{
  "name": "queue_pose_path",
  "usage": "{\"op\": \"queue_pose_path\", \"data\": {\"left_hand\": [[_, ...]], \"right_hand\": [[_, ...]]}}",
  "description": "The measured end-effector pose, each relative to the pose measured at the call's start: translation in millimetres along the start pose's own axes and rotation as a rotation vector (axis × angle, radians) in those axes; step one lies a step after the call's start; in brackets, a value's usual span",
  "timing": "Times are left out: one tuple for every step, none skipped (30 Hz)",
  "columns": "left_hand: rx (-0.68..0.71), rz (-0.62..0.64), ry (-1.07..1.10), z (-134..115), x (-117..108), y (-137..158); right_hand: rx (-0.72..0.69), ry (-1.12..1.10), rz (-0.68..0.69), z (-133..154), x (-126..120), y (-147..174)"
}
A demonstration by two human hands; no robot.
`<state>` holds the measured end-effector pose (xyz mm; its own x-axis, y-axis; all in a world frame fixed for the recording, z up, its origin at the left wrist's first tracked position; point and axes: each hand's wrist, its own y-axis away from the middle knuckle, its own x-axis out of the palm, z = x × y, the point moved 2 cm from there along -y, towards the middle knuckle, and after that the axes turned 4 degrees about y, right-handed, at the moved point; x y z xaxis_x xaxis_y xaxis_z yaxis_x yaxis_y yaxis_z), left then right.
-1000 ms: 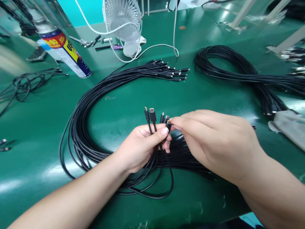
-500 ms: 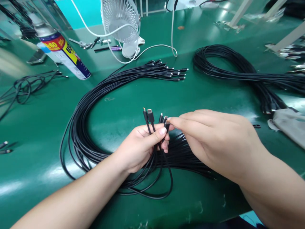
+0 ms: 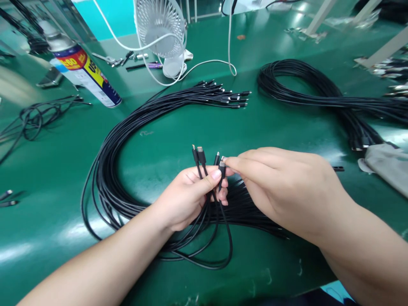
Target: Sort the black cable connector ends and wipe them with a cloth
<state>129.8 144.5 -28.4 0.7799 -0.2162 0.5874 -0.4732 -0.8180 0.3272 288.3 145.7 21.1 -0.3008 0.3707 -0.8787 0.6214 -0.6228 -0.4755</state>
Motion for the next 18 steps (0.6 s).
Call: {"op": "queue_pose_path", "data": {"left_hand": [[0.001, -0.002, -0.004, 0.0, 0.0, -0.1], [0.001, -0.005, -0.006, 0.1, -0.1, -0.2], [0.0, -0.009, -0.006, 0.2, -0.3, -0.2], [-0.001, -0.012, -0.007, 0.4, -0.5, -0.3], [-0.001, -0.014, -0.007, 0.6, -0.8, -0.3], [-0.001, -0.013, -0.006, 0.7, -1.0, -0.3], [-0.002, -0.01, -0.004, 0.9, -1.2, -0.3], [-0.002, -0.006, -0.001, 1.1, -1.3, -0.2], [-0.003, -0.002, 0.003, 1.3, -1.3, -0.2], [-0.004, -0.001, 0.007, 1.5, -1.4, -0.1], [-0.007, -0.003, 0.011, 1.7, -1.4, 0.0], [-0.008, -0.009, 0.015, 1.9, -1.5, 0.1], [-0.009, -0.016, 0.019, 2.1, -1.5, 0.2], [-0.01, -0.023, 0.023, 2.2, -1.5, 0.2], [-0.011, -0.029, 0.023, 2.4, -1.5, 0.2], [-0.01, -0.031, 0.02, 2.6, -1.5, 0.2], [-0.009, -0.028, 0.011, 2.8, -1.5, 0.2], [-0.005, -0.02, -0.003, 3.0, -1.5, 0.1]], "right_hand": [[0.0, 0.005, 0.002, 0.2, 0.1, -0.3], [-0.001, 0.01, 0.002, 0.4, 0.2, -0.6], [-0.002, 0.015, 0.002, 0.6, 0.4, -0.9], [-0.004, 0.019, 0.001, 0.8, 0.6, -1.1], [-0.005, 0.024, 0.0, 1.1, 0.9, -1.3], [-0.005, 0.026, -0.003, 1.4, 1.1, -1.4], [-0.002, 0.027, -0.004, 1.7, 1.4, -1.4], [0.003, 0.028, -0.005, 1.9, 1.6, -1.3], [0.012, 0.028, -0.003, 2.1, 1.7, -1.1], [0.023, 0.025, 0.003, 2.1, 1.8, -1.0], [0.039, 0.015, 0.011, 1.9, 1.8, -0.8], [0.059, -0.004, 0.024, 1.5, 1.8, -0.7], [0.083, -0.035, 0.041, 0.9, 1.9, -0.7], [0.111, -0.076, 0.061, -0.1, 2.1, -0.7], [0.146, -0.127, 0.085, -1.3, 2.5, -0.9], [0.189, -0.187, 0.109, -3.0, 3.2, -1.2], [0.235, -0.255, 0.134, -4.8, 4.2, -1.7], [0.279, -0.335, 0.161, -6.6, 5.4, -2.5]]}}
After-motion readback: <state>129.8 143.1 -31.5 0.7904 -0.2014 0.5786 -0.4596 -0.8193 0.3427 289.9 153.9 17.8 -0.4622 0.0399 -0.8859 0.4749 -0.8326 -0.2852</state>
